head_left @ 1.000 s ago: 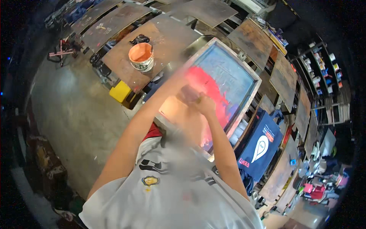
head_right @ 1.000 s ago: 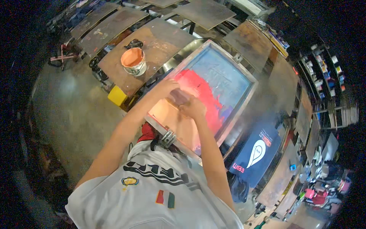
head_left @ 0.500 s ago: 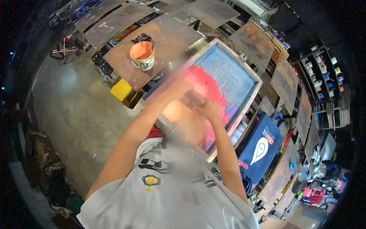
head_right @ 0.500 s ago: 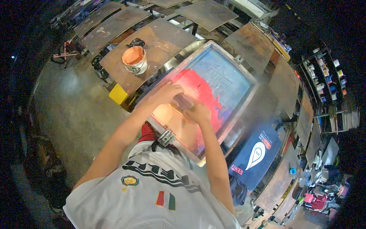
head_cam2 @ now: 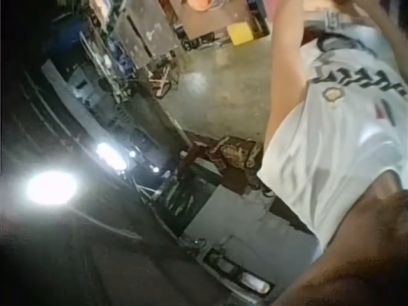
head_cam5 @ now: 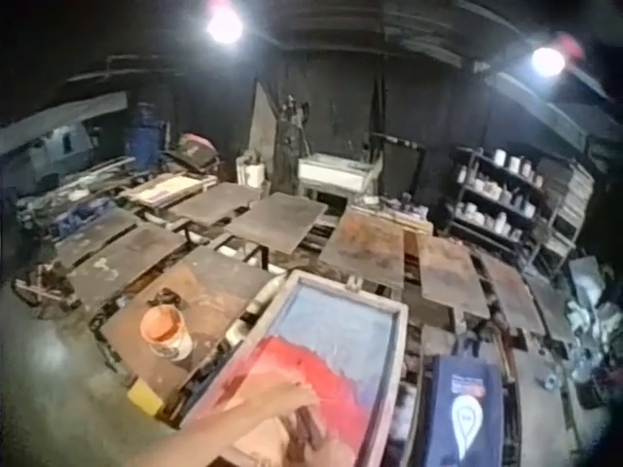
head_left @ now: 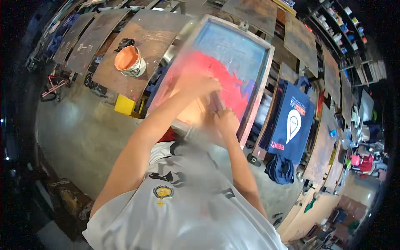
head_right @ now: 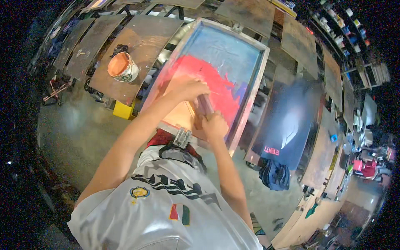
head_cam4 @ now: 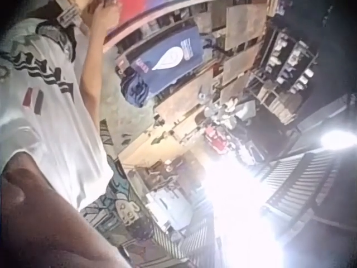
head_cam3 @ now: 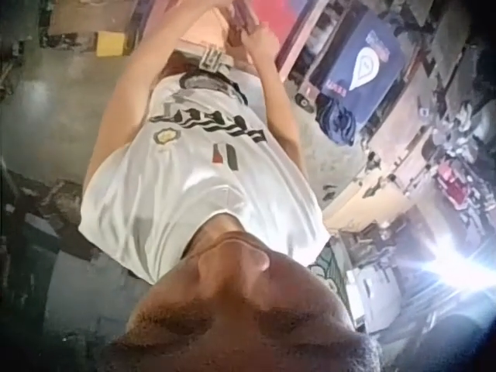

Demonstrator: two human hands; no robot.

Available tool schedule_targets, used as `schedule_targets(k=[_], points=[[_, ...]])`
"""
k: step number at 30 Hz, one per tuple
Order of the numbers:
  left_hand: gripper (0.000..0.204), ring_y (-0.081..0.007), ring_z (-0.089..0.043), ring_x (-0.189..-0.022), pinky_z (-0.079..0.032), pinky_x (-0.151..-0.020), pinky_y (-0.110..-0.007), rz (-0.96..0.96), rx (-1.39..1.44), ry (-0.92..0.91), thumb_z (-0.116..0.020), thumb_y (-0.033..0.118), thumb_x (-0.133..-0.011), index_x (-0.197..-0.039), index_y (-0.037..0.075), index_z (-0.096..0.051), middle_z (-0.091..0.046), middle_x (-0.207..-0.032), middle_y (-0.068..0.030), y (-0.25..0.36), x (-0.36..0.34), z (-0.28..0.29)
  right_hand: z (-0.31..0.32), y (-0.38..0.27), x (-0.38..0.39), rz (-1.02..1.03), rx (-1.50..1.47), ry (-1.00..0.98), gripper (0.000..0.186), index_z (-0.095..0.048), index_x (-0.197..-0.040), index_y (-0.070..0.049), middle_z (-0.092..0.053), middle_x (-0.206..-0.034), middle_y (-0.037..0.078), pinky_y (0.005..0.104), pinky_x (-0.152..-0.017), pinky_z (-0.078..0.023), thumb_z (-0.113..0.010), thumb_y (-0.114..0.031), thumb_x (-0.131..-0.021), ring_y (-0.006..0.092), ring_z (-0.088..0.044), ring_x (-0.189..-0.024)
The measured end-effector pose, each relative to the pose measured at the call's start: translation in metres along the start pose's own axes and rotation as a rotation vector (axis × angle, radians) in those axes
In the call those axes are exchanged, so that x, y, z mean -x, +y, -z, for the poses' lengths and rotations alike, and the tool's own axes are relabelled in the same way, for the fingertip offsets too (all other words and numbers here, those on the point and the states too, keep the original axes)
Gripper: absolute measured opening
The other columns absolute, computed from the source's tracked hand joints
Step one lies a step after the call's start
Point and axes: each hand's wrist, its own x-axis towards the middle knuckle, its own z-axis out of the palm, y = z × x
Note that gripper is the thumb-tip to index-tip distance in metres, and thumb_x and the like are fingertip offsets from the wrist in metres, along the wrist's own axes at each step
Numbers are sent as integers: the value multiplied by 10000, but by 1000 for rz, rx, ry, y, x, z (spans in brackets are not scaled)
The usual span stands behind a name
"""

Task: Screen printing designs onto blue tote bags at a workstation.

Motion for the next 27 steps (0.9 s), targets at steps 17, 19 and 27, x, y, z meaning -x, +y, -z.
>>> schedule_targets(k=[17,19,27], points=[[682,-307,-610,-1098,-470,-934,-440,29,135,-44,-920,202,-469,-1087,90,-654,-666,-1076,-77,-90,93,45,-41,-108,-15,134,-214,-31,523,-579,-1080,-29,-677,-1032,221,493,-812,-573,-789,-402,-779,395,-693,-948],[701,-306,-611,-1104,-470,-933,-438,58,315,-75,-927,235,-472,-1102,85,-657,-667,-1083,-86,-90,88,42,-34,-105,-17,110,-199,-78,512,-600,-1070,-25,-696,-1027,223,491,-820,-570,-770,-414,-782,385,-702,-956],[675,-285,-601,-1154,-431,-965,-461,43,259,146,-892,402,-597,-1146,93,-651,-655,-1161,-88,-63,75,15,11,-79,-39,-15,18,-94,582,-645,-1083,-64,-728,-1063,193,509,-823,-562,-839,-450,-694,368,-713,-986]])
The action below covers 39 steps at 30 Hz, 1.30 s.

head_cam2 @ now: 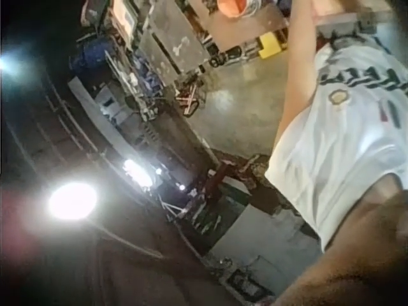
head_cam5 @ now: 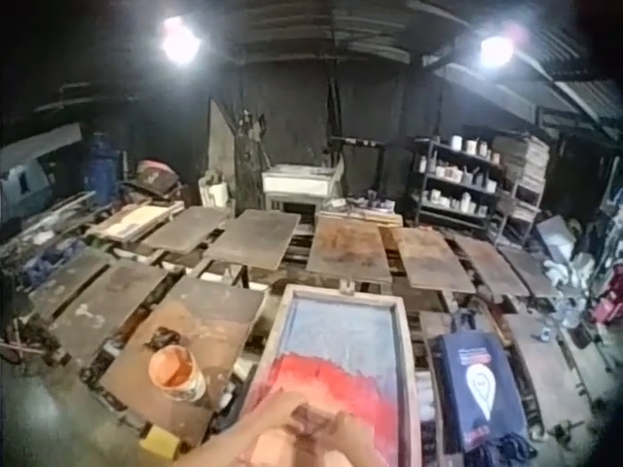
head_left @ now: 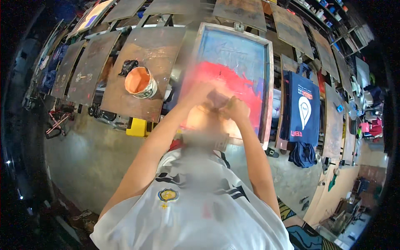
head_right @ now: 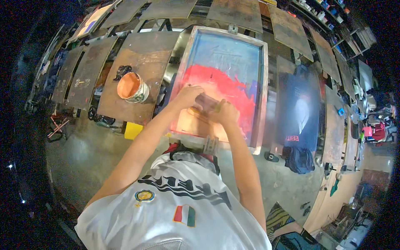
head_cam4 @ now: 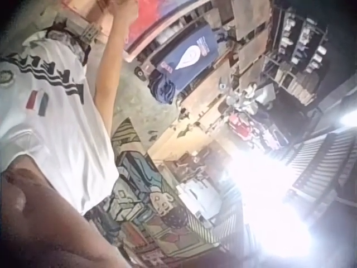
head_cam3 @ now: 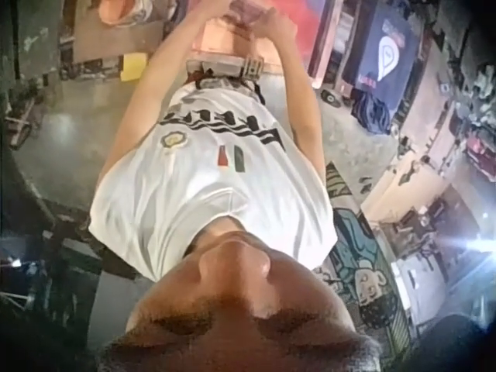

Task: Screen printing designs onto blue tote bags at a workstation.

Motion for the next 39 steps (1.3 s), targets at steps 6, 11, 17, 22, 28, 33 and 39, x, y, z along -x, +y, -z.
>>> schedule_targets(k=[6,11,17,22,28,33,39], points=[[606,-267,-561,-1160,-379,-1010,-464,229,-221,199,-815,392,-749,-1214,81,-582,-619,-1188,-85,41,59,12,-14,-22,-16,178,54,118,570,-619,-1077,-88,-680,-1130,125,538,-887,-529,-852,-432,-688,350,-606,-1170],[578,-255,-557,-1122,-383,-1002,-472,303,-343,200,-809,365,-766,-1212,83,-574,-609,-1107,-74,58,69,17,-18,-31,-20,191,197,78,564,-612,-1067,-97,-650,-1142,133,579,-924,-484,-848,-448,-693,350,-568,-1188],[591,-246,-567,-1102,-377,-998,-476,200,-330,152,-822,360,-743,-1209,91,-578,-610,-1102,-67,35,75,15,-27,-35,-2,149,173,101,603,-622,-1039,-103,-659,-1116,142,583,-900,-485,-849,-520,-667,374,-577,-1159],[611,-257,-579,-1089,-361,-1003,-486,183,-196,162,-837,393,-720,-1192,90,-595,-638,-1099,-79,8,111,22,-51,-61,3,211,208,68,550,-643,-991,-104,-678,-1061,146,564,-874,-495,-855,-474,-644,373,-606,-1098],[619,-266,-581,-1094,-359,-991,-486,103,-116,24,-848,403,-715,-1184,84,-598,-650,-1115,-87,0,85,41,-21,-65,20,225,148,69,582,-633,-1041,-80,-683,-1061,124,530,-867,-494,-845,-464,-657,350,-618,-1086],[576,-280,-571,-1150,-366,-1023,-479,33,-77,48,-841,326,-738,-1187,72,-583,-630,-1151,-99,17,71,58,-3,-63,51,186,67,299,567,-620,-998,-82,-676,-1010,124,486,-847,-480,-848,-475,-659,328,-626,-1042],[592,-289,-565,-1170,-373,-1013,-496,84,-66,-54,-840,269,-734,-1227,84,-570,-614,-1168,-114,46,111,48,-26,-48,82,267,143,218,516,-607,-1061,-92,-648,-1007,107,469,-897,-455,-832,-360,-682,321,-615,-1030]])
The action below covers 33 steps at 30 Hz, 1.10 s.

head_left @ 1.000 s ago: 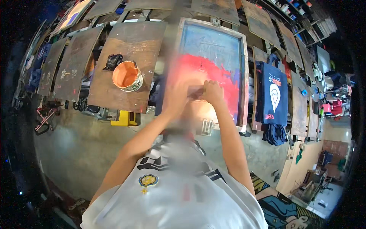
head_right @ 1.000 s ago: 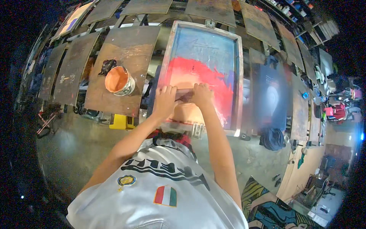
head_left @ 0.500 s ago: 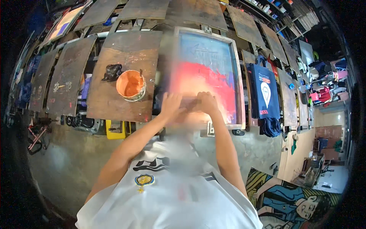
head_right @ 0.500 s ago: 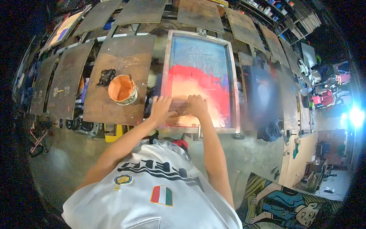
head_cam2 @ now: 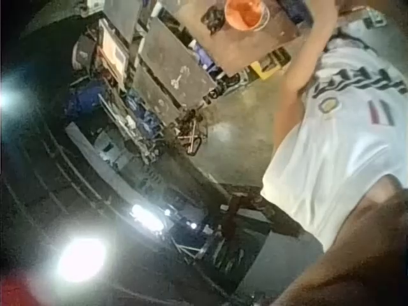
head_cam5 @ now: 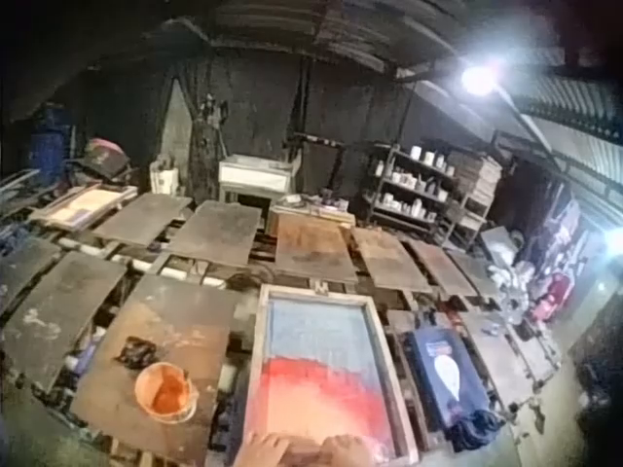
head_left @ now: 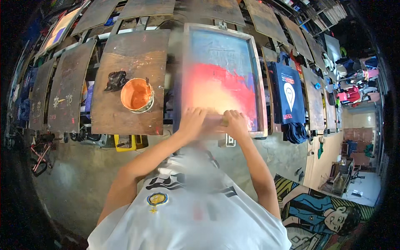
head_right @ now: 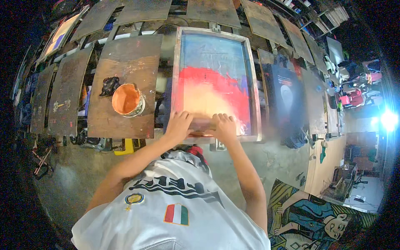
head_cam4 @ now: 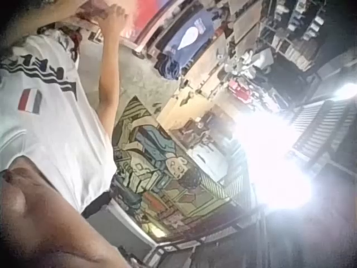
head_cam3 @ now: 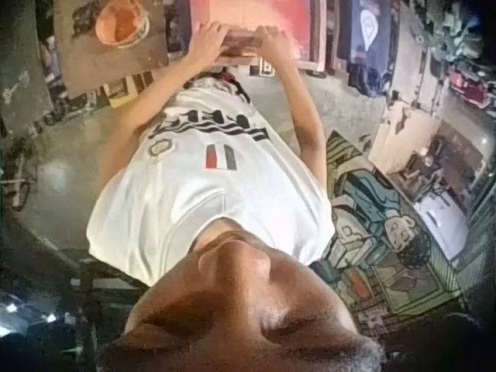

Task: Screen printing designs onto blue tote bags at a workstation.

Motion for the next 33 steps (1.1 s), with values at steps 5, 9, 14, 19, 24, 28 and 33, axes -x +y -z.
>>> schedule_targets(k=[5,9,14,19,24,28,33], points=[[612,-264,-564,-1141,-358,-1007,-477,21,-25,60,-829,284,-742,-1259,89,-567,-614,-1186,-96,-2,-5,-11,-22,21,-8,91,21,-4,567,-587,-1041,-96,-632,-979,86,441,-857,-452,-837,-460,-685,286,-610,-1008],[611,-247,-561,-1107,-358,-975,-459,103,-149,-1,-805,315,-760,-1279,96,-565,-616,-1194,-69,-10,-21,-17,-33,39,-37,183,14,173,529,-587,-1041,-111,-621,-972,65,435,-843,-439,-832,-419,-688,269,-609,-989],[579,-240,-549,-1129,-360,-961,-457,65,-297,154,-764,324,-800,-1297,109,-559,-611,-1185,-56,-37,-62,-24,-37,60,-84,236,11,343,499,-591,-1042,-133,-599,-949,41,422,-785,-426,-824,-382,-679,250,-597,-943],[536,-257,-542,-1128,-366,-971,-464,105,-462,295,-771,287,-797,-1269,132,-568,-608,-1165,-44,-45,-91,-30,-37,63,-113,188,80,471,395,-598,-1045,-134,-598,-955,37,421,-807,-410,-782,-280,-728,252,-578,-963],[399,-293,-529,-1121,-393,-951,-494,206,-388,300,-716,255,-787,-1146,122,-602,-598,-1105,-85,-18,-60,-46,-53,44,-70,97,1,490,298,-630,-981,-128,-601,-973,39,429,-804,-408,-726,-215,-713,255,-564,-948],[405,-296,-526,-1137,-390,-964,-483,294,-292,247,-667,151,-788,-1186,103,-604,-602,-1148,-100,23,8,-62,-52,35,-8,275,-5,495,112,-621,-857,-143,-570,-879,28,422,-786,-438,-663,-209,-776,244,-559,-887],[374,-348,-537,-1135,-385,-937,-478,238,-244,299,-655,204,-804,-1154,81,-610,-603,-1223,-151,52,51,-63,-37,29,31,289,-192,321,171,-604,-861,-140,-559,-879,38,415,-712,-469,-689,-266,-782,240,-570,-865]])
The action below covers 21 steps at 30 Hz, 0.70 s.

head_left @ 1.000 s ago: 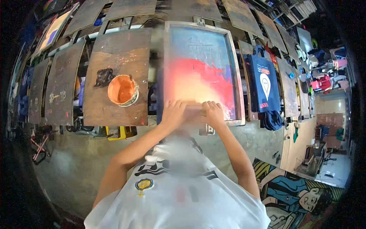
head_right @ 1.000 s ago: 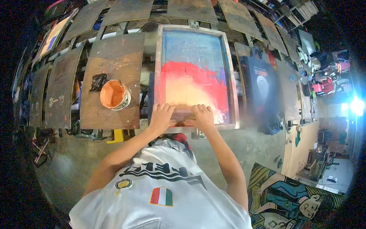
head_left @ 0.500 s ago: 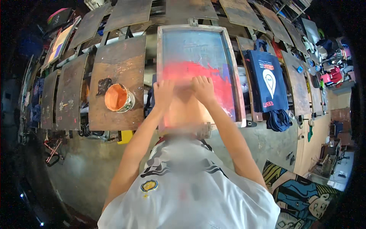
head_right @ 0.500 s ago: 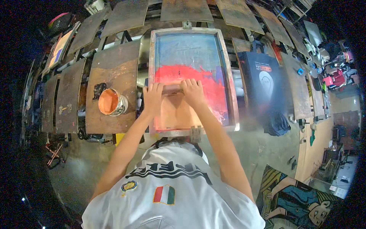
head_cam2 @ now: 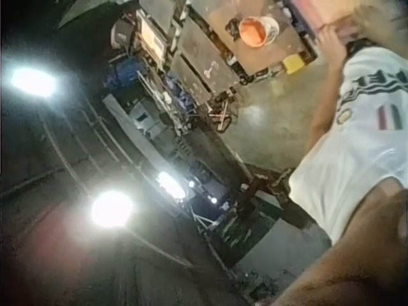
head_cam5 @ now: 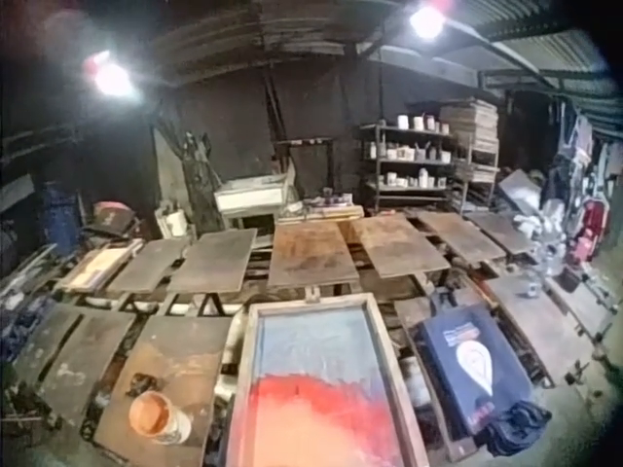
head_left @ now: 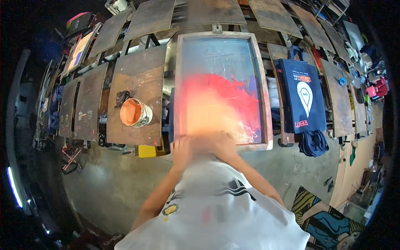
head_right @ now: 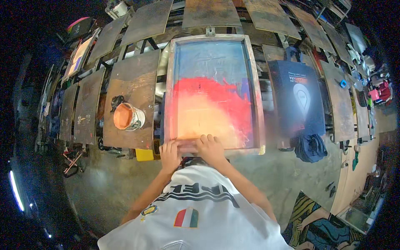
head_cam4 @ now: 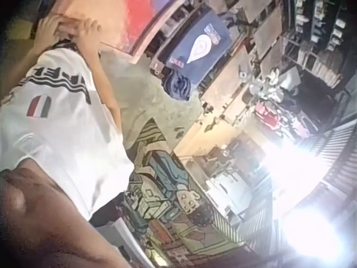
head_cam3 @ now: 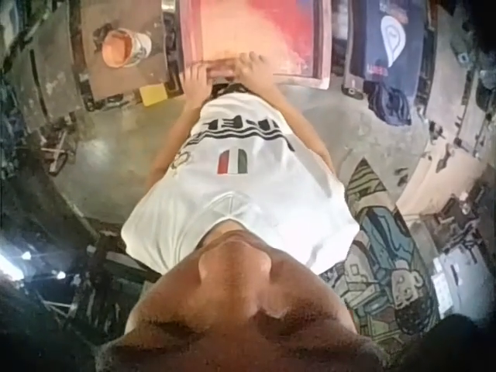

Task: Screen printing designs onto blue tote bags at a workstation.

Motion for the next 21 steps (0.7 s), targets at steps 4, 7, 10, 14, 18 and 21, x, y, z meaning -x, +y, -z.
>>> schedule_targets(k=[4,7,10,14,18,21], points=[[426,-343,-536,-1134,-388,-939,-477,37,-61,29,-686,183,-778,-1183,79,-604,-604,-1208,-139,7,-20,-5,-10,9,-17,-54,95,-76,195,-603,-885,-141,-558,-909,52,384,-708,-496,-690,-288,-790,232,-582,-875],[437,-329,-534,-1139,-392,-944,-481,62,-42,104,-691,153,-781,-1200,74,-598,-602,-1201,-128,2,-55,-13,-26,31,-48,-21,136,-31,200,-603,-898,-140,-566,-940,57,383,-729,-512,-692,-276,-781,237,-587,-902],[475,-304,-530,-1148,-395,-960,-472,123,-146,19,-691,257,-805,-1235,95,-570,-602,-1175,-102,-13,-94,-17,-39,51,-84,5,156,33,198,-621,-918,-132,-582,-939,62,398,-719,-533,-683,-258,-778,253,-608,-904],[460,-319,-532,-1149,-398,-961,-478,153,-101,-10,-685,213,-804,-1233,87,-577,-602,-1172,-111,-10,-96,-12,-33,57,-91,-12,63,-68,186,-634,-927,-113,-572,-950,78,415,-676,-538,-656,-187,-758,279,-615,-894],[440,-337,-534,-1142,-402,-947,-485,140,-58,-70,-687,131,-801,-1229,87,-593,-601,-1216,-122,13,-41,1,-6,33,-43,3,14,-94,230,-636,-899,-111,-603,-887,80,414,-685,-567,-722,-281,-770,262,-649,-872],[445,-345,-537,-1138,-413,-946,-493,114,-73,-101,-694,137,-793,-1226,90,-604,-599,-1225,-119,24,1,2,4,13,-8,-11,51,-130,239,-612,-850,-107,-586,-869,74,386,-656,-571,-724,-306,-780,257,-634,-825]])
